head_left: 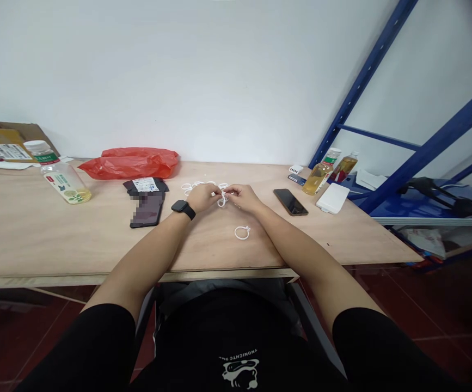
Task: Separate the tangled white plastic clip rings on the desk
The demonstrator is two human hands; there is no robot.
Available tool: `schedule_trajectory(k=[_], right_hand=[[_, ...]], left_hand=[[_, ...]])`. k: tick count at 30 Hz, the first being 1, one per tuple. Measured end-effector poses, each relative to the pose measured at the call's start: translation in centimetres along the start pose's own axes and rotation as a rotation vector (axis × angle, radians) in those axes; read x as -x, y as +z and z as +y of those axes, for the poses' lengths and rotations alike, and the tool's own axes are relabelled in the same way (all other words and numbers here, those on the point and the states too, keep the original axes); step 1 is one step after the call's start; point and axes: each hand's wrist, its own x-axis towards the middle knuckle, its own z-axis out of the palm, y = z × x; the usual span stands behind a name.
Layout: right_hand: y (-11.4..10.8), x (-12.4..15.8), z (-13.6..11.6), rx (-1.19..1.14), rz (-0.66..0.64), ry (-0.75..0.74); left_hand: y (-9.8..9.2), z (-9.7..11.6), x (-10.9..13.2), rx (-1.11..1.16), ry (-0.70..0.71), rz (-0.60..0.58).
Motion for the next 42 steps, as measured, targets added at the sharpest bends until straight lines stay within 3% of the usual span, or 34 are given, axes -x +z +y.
schedule_trajectory(k=[12,30,42], right_hand=[[-0.2,0.1,-0.2,-0.019,-0.01,0.027],[-0.4,0.1,-0.8,0.247,-0.06,-0.129],[-0.1,0.1,-1.2,0.129,0.056,-0.098]], left_hand=[[-0.2,0.8,0.0,-0.066,0.031,-0.041],[-0.5,1.1,0.1,0.003,0.011,-0.073],[-0.4,1.3,-0.1,0.022,-0.005,0.049]])
